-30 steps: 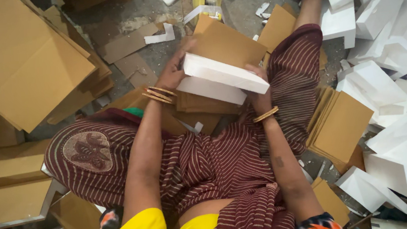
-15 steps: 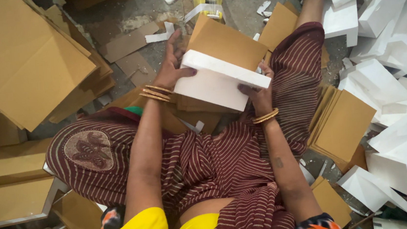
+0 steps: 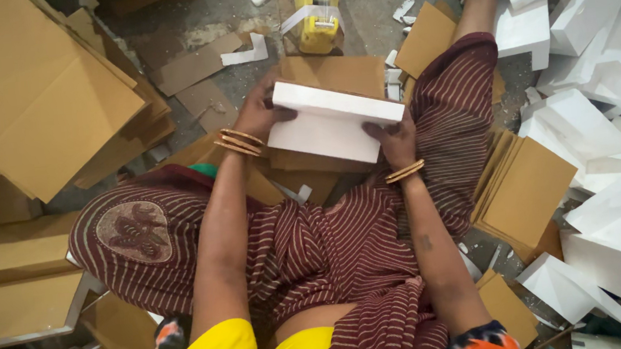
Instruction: The person sits on the floor and repeatedly assembles small cardboard boxes by inserting white foam inserts and sealing the flaps with tape. The person handles cardboard pieces and foam inserts one at a time, using a tape dispenser to close each box.
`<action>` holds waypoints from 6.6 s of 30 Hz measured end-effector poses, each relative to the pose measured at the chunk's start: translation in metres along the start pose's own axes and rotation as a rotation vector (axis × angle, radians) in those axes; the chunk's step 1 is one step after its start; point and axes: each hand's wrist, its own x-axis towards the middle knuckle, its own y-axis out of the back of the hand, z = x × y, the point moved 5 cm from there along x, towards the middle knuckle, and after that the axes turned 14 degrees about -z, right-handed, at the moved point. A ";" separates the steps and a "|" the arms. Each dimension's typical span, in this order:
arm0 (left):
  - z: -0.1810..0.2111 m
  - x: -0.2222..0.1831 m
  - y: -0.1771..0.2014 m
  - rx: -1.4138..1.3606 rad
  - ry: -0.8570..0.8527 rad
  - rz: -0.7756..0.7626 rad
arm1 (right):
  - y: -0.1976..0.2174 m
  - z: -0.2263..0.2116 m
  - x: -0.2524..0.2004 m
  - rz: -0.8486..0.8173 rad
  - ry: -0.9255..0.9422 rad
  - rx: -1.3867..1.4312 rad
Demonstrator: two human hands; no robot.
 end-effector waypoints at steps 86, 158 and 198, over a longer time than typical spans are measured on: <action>0.075 0.017 -0.107 1.693 -0.283 0.215 | 0.199 -0.087 -0.213 0.351 -0.616 -1.768; 0.089 0.029 -0.090 1.730 -0.069 0.124 | -0.031 0.010 0.056 -0.040 0.131 -0.571; 0.086 0.017 -0.063 1.667 -0.248 0.228 | -0.044 -0.059 0.112 -0.162 -0.176 -0.202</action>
